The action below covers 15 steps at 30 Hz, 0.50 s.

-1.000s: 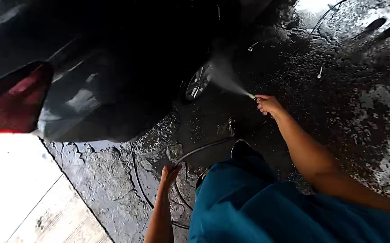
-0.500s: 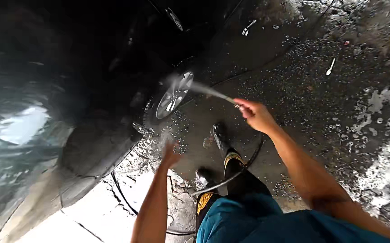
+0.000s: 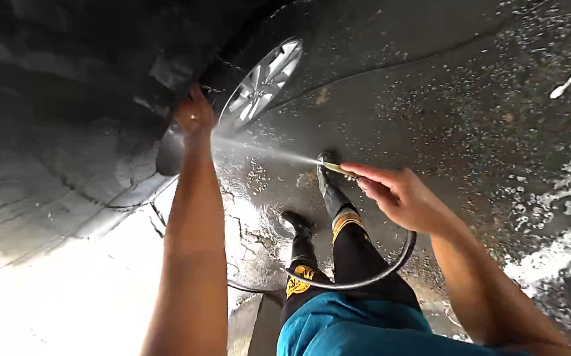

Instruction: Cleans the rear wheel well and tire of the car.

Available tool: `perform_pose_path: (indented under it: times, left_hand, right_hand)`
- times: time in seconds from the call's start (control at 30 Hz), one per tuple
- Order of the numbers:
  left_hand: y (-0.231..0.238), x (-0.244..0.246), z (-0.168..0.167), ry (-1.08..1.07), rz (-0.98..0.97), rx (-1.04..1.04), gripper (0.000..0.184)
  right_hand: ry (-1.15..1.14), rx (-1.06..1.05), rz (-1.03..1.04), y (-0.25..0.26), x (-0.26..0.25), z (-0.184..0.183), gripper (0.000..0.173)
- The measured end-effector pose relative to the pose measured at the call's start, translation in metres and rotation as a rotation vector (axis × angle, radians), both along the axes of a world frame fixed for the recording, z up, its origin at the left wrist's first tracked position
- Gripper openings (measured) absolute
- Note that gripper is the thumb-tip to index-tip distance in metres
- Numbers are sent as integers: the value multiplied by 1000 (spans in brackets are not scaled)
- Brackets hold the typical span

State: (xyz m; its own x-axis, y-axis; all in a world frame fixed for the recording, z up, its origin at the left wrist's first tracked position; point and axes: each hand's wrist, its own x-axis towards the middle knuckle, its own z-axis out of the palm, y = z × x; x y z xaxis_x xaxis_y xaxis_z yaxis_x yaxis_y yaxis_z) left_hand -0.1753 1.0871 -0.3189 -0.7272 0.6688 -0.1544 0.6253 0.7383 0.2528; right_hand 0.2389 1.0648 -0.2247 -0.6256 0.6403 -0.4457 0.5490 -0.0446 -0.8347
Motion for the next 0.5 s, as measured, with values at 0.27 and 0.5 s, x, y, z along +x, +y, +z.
perform_pose_path:
  times: [0.27, 0.5]
  left_hand:
    - [-160, -19, -99, -1119, 850, 1009, 42]
    - [-179, 117, 38, -1290, 140, 613, 59]
  right_hand:
    - [24, 74, 286, 12, -135, -13, 36]
    - [466, -248, -416, 33, -267, -36, 42]
